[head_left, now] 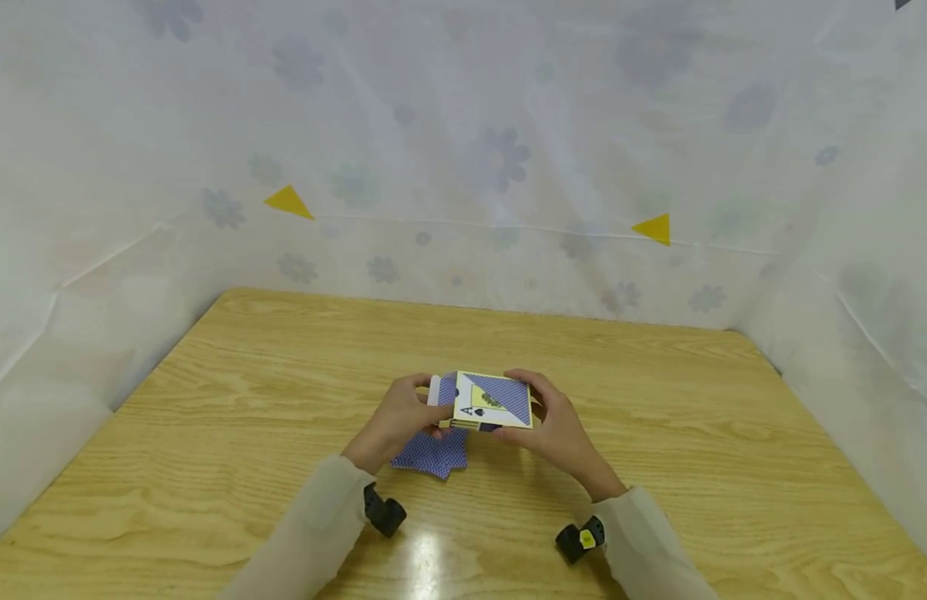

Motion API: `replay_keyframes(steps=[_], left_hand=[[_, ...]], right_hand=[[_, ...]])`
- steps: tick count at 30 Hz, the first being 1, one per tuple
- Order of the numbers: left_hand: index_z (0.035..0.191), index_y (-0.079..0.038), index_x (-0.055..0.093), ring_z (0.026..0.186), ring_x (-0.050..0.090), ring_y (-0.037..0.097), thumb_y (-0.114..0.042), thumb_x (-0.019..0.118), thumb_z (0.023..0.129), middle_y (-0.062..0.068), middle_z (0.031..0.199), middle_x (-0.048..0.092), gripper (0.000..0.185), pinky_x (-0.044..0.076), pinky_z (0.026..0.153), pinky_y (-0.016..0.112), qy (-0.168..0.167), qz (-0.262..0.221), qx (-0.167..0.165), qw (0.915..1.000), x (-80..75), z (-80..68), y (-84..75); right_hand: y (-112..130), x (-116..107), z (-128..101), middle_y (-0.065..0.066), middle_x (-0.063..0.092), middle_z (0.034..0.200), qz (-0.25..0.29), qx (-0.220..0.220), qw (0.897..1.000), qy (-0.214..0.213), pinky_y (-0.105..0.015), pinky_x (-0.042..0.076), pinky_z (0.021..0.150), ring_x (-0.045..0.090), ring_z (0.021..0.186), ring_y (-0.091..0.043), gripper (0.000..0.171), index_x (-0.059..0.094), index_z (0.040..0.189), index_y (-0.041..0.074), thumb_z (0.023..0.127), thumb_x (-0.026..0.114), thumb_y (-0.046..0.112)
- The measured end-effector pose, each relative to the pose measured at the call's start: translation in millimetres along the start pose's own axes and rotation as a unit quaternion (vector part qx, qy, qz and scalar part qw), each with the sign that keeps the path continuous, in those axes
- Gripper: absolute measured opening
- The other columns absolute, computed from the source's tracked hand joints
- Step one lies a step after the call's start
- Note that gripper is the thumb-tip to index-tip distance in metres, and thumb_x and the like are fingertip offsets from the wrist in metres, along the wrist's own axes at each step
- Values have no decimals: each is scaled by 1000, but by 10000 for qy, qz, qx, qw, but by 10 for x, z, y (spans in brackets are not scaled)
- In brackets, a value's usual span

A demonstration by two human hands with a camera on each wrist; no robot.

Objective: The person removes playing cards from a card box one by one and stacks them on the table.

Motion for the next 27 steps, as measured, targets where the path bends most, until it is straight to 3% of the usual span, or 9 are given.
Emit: replay_keyframes(steps=[8, 11, 19, 27], left_hand=[[127, 9, 45, 63, 67, 14, 6, 57, 90, 13, 81, 68, 39, 57, 66, 29, 116, 24, -269, 9996, -64, 22, 0], [129, 9, 44, 65, 66, 14, 6, 56, 91, 12, 85, 65, 39, 57, 69, 28, 101, -43, -329, 9994, -102, 20, -8], [131, 8, 39, 65, 64, 12, 4, 58, 89, 13, 84, 63, 47, 55, 65, 25, 16, -210, -82, 9997, -234, 15, -45], [126, 6, 44, 70, 66, 17, 0, 60, 89, 16, 87, 66, 40, 57, 76, 38, -229, -112, 60, 9997, -354, -30, -104]], right_hand=[[-7, -36, 2, -15, 51, 131, -66, 68, 10000, -24, -26, 50, 89, 53, 108, -17, 73, 44, 138, 7, 74, 81, 9], [-13, -70, 1, -16, 51, 130, -62, 98, 9999, -66, -26, 49, 90, 53, 110, -21, 72, 44, 137, 6, 75, 81, 10], [-55, -209, 4, -16, 50, 133, -45, 271, 9993, -264, -20, 48, 87, 52, 108, -19, 70, 44, 137, 5, 76, 79, 8], [-77, -291, 12, -17, 49, 134, -8, 277, 9989, -382, -15, 46, 85, 52, 106, -12, 69, 44, 138, 5, 77, 78, 5]])
Point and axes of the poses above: each hand's wrist, its own z-axis towards the middle knuckle, its own x-axis out of the palm, y = z × x, the point moved 7 cm from there along z, towards the middle knuckle
